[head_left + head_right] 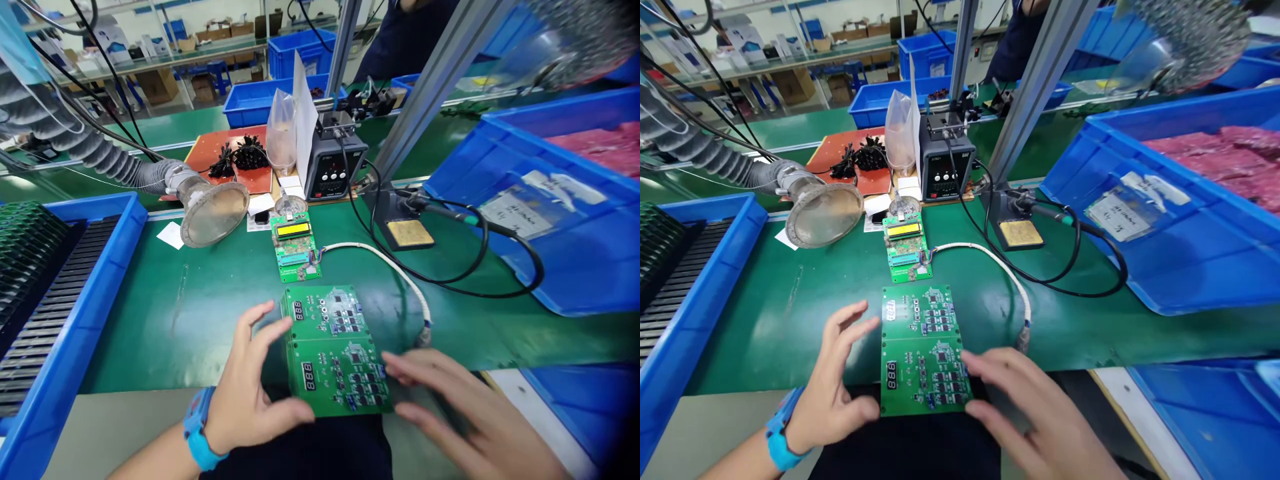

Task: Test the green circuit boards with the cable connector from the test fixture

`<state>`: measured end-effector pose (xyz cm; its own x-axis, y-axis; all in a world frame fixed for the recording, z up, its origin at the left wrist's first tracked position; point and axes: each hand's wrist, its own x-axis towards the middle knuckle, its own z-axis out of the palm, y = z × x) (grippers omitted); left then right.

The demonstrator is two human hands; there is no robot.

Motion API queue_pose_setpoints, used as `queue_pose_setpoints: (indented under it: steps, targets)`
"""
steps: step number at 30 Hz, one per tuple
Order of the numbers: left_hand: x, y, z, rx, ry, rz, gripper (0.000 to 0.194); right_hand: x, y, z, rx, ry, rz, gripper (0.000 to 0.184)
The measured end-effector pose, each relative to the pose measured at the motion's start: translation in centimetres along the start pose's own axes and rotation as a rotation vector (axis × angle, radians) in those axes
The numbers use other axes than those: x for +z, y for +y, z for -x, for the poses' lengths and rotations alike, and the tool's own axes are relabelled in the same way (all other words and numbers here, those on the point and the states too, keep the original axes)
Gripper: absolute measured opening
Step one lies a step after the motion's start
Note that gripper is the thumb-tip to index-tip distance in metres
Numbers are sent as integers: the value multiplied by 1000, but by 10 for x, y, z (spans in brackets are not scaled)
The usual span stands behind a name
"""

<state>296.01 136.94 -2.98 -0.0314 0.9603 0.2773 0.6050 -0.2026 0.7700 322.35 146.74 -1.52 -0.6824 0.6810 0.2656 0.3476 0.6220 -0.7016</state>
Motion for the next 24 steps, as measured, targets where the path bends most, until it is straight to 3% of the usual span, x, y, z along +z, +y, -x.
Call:
queue_pose_setpoints:
  steps: [3,5,12,20,24]
  targets:
    - [-4,-2,-13,361,-81,-113,67,4,-16,-1,-269,-21,80,39]
    - [-4,-3,-22,466,-162,-115,60,9,-25,-9,-324,-56,104,38]
    - [1,-5,-28,467,-167,-79,45,17,-31,-22,-341,-70,124,21]
    - [3,-5,-29,465,-144,-66,42,28,-29,-11,-305,-17,123,22]
    - [1,-5,-28,479,-180,-82,48,20,-21,-3,-309,5,192,23]
